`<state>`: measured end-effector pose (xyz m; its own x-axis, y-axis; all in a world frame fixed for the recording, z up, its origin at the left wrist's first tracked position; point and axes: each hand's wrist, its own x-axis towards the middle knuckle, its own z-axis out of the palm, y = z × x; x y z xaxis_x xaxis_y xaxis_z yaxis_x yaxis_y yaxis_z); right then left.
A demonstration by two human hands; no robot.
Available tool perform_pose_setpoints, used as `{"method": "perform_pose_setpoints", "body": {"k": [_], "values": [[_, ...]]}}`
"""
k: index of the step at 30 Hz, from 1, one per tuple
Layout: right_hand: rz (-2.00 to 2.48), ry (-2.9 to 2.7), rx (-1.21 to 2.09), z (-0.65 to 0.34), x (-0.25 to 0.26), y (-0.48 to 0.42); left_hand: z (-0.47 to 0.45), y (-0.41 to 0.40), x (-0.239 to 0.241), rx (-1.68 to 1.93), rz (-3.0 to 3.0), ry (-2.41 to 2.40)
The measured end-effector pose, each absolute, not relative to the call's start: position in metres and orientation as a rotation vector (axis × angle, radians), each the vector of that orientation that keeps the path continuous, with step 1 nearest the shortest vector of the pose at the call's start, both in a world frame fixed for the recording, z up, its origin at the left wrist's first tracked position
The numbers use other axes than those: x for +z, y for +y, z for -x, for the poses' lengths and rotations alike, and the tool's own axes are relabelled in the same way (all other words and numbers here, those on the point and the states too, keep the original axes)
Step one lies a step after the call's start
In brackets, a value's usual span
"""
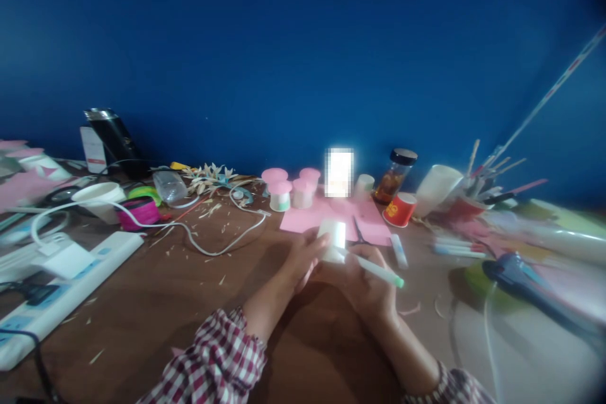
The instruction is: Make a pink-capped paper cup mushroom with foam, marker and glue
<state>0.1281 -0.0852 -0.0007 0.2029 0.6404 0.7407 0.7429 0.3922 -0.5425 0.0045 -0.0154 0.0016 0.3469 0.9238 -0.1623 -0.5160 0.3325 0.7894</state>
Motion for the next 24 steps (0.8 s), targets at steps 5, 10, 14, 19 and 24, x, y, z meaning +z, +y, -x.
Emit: {"method": "perform_pose_setpoints", "body": {"k": [5,10,14,19,24], "values": [[1.326,-1.505,-0.104,-0.1285,-0.0018,-0.0838,-0.0048,-0.0135,-0.0009,1.053,-0.718,0.645],[1.344,-1.505,-0.080,-0.1286,-0.0019,-0.0832,-0.0033,-0.0121,-0.0023,1.033,-0.746,0.635],[1.349,-1.522,-0.053,-0.1287,-0.0014,-0.0839,-0.0030,-0.0128,-0.0013,1.036,-0.746,0.657],[1.328,-1.485,-0.042,-0.1287,-0.0027,-0.0847,-0.0045,-0.0149,0.0027,1.046,-0.756,0.640],[1.333,-1.456,-0.052,-0.1278,-0.0034,-0.0851,-0.0053,-0.0172,0.0054,1.058,-0.734,0.670]]}}
